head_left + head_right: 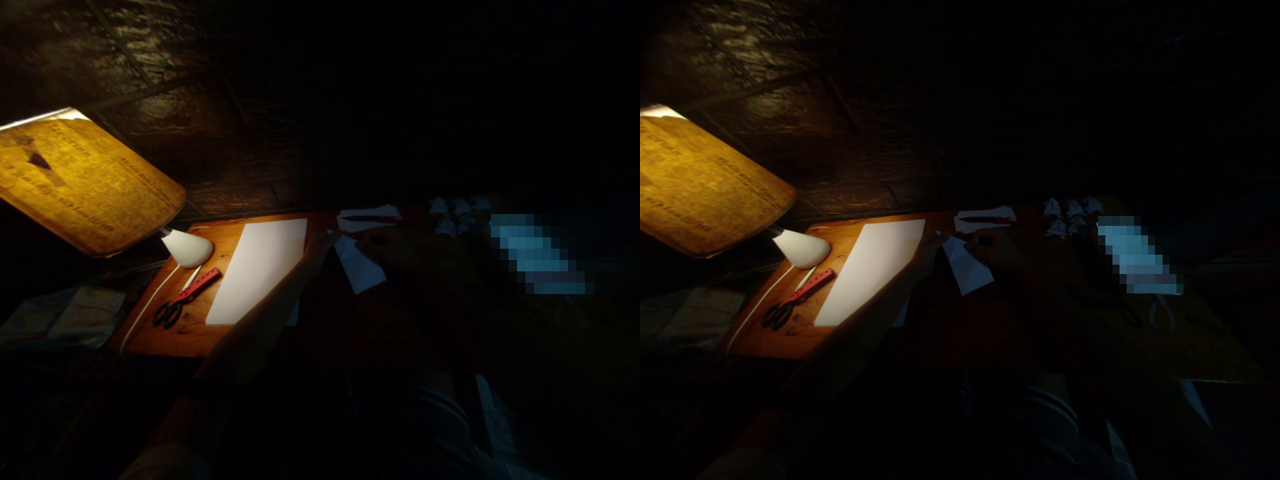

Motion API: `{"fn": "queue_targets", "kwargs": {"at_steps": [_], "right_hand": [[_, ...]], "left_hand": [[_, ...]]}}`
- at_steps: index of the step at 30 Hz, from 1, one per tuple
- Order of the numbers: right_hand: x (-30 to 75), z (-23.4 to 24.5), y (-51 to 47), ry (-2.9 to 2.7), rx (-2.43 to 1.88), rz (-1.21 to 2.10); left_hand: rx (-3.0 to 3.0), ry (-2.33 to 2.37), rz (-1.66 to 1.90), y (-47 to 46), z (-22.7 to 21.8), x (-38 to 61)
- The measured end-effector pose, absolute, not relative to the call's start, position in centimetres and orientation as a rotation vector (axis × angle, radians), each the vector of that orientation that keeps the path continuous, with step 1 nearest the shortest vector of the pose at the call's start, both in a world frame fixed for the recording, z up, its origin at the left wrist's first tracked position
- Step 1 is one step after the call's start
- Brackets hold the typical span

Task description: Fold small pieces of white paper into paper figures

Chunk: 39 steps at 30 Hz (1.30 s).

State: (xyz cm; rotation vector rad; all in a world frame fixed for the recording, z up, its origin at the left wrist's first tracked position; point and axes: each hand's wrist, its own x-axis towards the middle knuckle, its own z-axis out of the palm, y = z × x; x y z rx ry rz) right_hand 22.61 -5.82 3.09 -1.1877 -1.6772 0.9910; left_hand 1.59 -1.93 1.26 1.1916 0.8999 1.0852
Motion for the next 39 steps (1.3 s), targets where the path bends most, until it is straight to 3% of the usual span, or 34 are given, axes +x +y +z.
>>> {"fn": "queue_targets", "kwargs": {"at_steps": [20,28,39], "right_hand": [[22.7,3.5,-5.6,-1.788,-1.128,1.003],[22.6,2.9,-5.4,-1.803,-1.097,0.979],[22.4,3.3,-5.8,-1.714,-1.19,1.01]], "left_hand": [[1.181,0.951,1.134,-2.0,1.5,1.8],[1.46,0.908,1.024,-2.3,2.0,1.5],[1.23,0.841,1.143,-1.8,1.8,1.5]]}}
